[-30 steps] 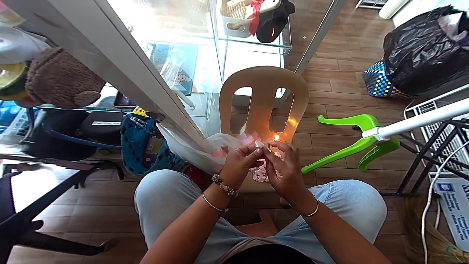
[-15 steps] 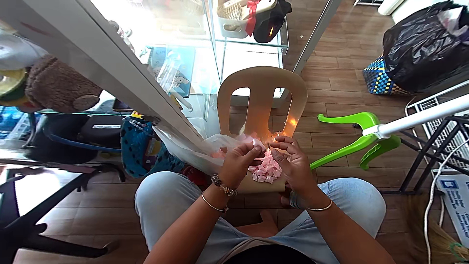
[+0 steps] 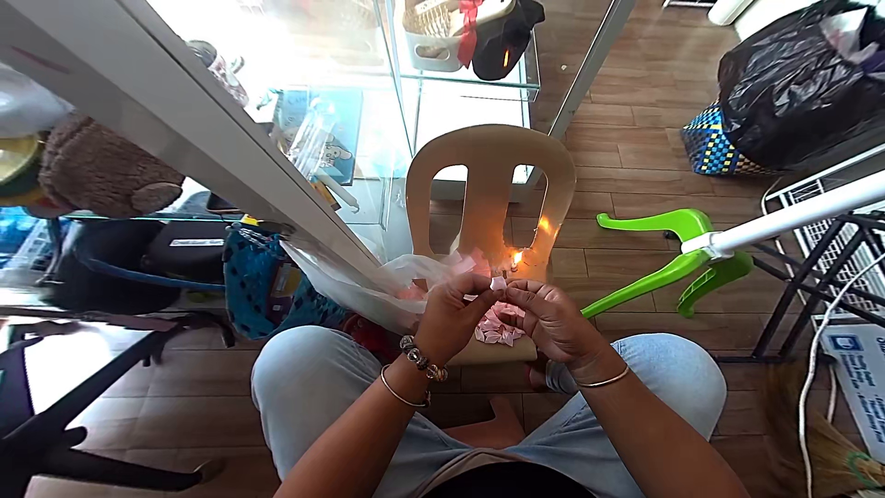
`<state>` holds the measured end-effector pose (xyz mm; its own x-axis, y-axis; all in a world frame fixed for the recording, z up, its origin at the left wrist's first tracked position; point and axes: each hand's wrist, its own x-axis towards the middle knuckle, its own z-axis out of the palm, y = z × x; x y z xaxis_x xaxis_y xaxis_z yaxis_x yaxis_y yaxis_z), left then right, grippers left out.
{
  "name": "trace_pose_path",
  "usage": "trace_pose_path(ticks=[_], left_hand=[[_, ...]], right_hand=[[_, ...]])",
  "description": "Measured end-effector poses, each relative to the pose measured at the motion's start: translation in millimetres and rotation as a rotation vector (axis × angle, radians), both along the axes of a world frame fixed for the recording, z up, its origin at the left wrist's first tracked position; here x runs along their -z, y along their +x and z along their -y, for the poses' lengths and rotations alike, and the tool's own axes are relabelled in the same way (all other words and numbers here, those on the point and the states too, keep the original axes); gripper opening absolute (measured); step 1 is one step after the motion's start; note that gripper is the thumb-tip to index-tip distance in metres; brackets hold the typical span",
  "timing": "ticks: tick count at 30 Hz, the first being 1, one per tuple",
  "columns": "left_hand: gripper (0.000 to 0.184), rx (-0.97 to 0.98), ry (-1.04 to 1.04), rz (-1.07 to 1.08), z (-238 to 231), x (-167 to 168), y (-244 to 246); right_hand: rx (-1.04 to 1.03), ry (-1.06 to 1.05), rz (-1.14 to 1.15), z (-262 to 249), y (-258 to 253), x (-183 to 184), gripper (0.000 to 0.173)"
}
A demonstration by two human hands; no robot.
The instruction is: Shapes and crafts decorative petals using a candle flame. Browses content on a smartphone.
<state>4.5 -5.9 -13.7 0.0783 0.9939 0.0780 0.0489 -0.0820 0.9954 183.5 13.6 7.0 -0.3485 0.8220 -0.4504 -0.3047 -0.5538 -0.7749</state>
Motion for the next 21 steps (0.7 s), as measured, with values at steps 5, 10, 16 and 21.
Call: trace_pose_path(ticks=[5,10,16,21], left_hand=[[0.004,0.085,0.156,0.014,-2,4,-9],[0.006,0.179,0.098,0.096,-1,4,-12],[0.003,0.291,-0.031,0.114,-5,2,-18],[0.007,0.244,0.03,0.1,-8,6,-15]], right_hand=[[-0.087,-0.273,-0.244,3,4,3,0.017],[-0.149,-0.322,-0.316,11,3,9,0.008],[-0.136,-0.345,-0.323,13,3,13,0.006],[-0.037,-0.308,-0.2,12,0,6,0.005]])
